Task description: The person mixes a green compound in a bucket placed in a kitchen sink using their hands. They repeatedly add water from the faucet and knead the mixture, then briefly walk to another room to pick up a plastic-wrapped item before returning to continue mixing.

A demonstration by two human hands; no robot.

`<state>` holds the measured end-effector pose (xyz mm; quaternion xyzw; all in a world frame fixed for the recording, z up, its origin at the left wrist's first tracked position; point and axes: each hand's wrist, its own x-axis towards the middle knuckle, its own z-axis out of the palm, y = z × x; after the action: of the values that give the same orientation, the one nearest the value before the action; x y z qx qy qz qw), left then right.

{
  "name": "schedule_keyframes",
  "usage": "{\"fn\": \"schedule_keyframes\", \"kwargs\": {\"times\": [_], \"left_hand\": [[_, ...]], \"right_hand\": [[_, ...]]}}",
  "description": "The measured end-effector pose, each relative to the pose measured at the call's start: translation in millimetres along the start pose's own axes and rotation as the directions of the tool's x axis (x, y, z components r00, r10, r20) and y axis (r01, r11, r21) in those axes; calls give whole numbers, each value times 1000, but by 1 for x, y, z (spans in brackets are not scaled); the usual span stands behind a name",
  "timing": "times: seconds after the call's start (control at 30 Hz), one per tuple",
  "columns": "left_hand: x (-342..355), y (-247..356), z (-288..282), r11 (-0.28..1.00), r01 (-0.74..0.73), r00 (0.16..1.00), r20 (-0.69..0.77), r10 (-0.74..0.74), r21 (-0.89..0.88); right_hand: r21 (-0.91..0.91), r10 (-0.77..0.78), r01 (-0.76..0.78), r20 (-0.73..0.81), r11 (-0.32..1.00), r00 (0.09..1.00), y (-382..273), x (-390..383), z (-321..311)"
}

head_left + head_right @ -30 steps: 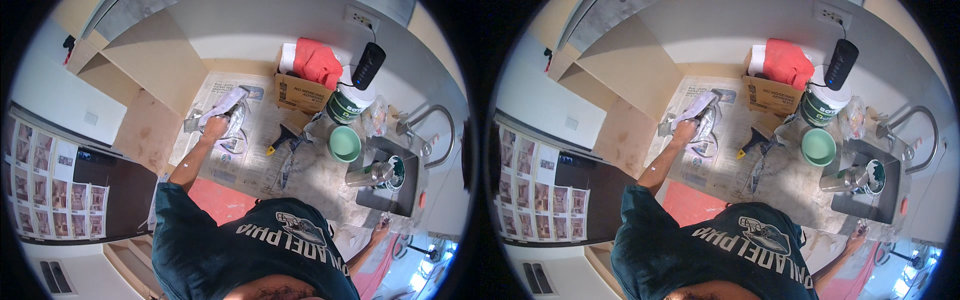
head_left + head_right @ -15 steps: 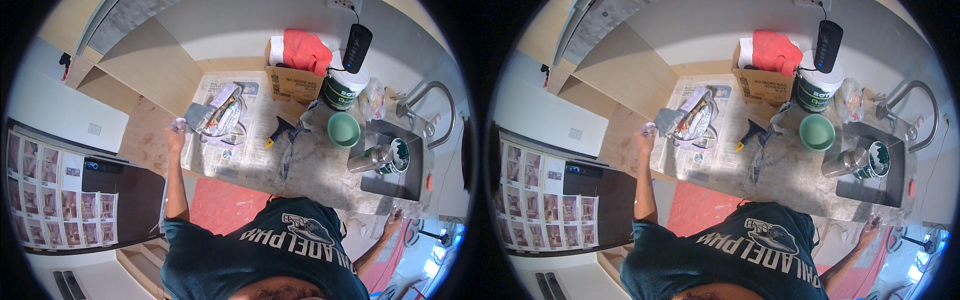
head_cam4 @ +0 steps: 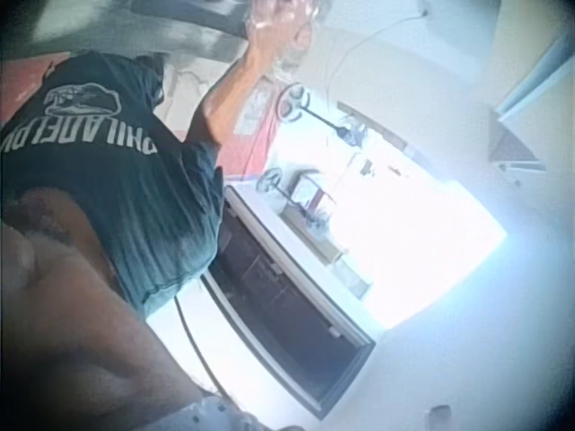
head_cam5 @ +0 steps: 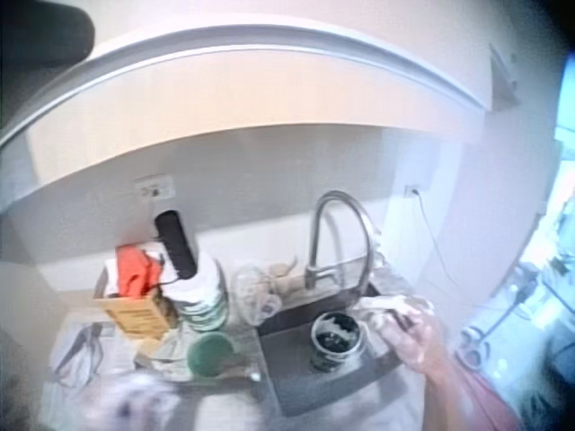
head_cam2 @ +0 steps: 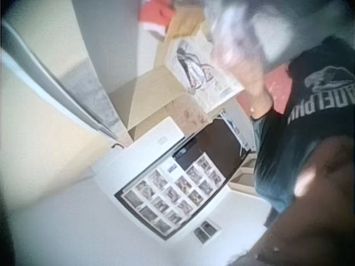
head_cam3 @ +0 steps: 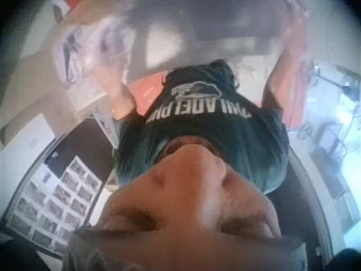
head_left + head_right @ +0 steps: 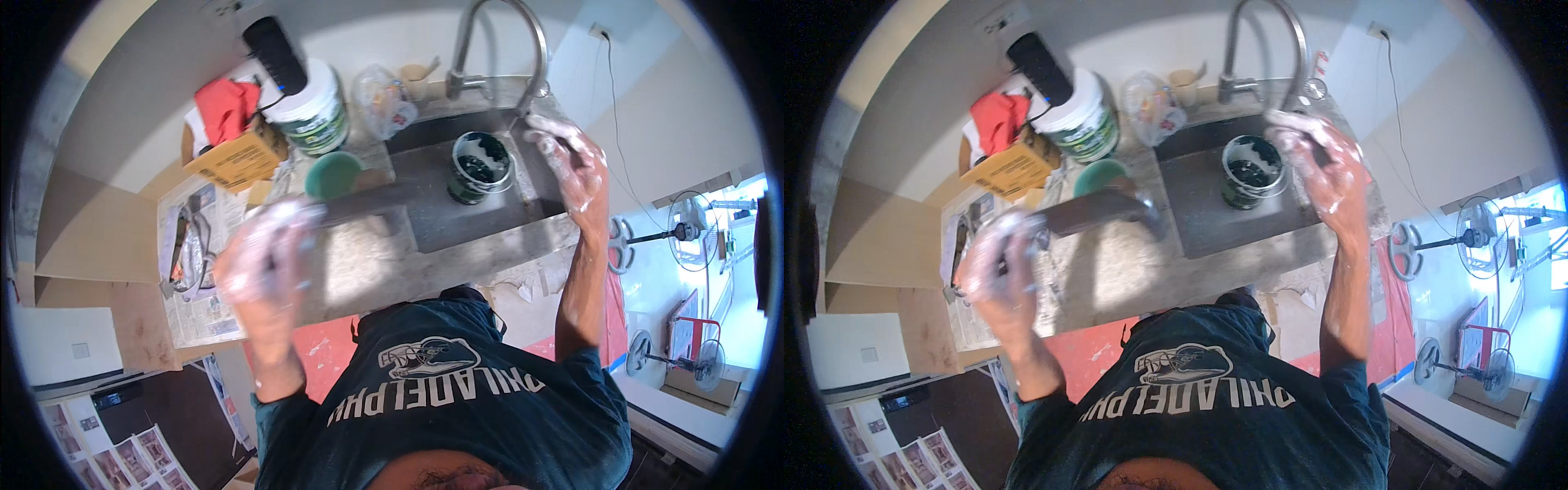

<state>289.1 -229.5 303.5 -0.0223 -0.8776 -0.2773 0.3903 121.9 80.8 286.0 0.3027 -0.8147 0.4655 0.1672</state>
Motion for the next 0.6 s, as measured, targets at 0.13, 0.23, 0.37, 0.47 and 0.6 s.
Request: {"fn": "schedule_keyframes", "kwargs": {"times": [0.13, 0.23, 0.37, 0.47, 0.6], "left_hand": [[45, 78, 139, 977, -196, 967, 149, 208, -88], [61, 98, 213, 983, -172, 942, 281, 184, -67], [58, 93, 288, 990, -50, 917, 387, 97, -129], [29, 51, 336, 964, 200, 924, 362, -125, -178], [-50, -48, 383, 768, 633, 709, 473, -523, -100]], "right_hand": [[49, -238, 233, 266, 971, 934, 31, 22, -47], [-226, -233, 334, 381, 915, 895, 73, 19, -62], [-270, -38, 155, 394, 950, 918, 167, 0, -47], [-225, 69, 15, 361, 974, 930, 235, -24, -39], [153, 388, -450, 317, 880, 866, 331, -56, -42]]}}
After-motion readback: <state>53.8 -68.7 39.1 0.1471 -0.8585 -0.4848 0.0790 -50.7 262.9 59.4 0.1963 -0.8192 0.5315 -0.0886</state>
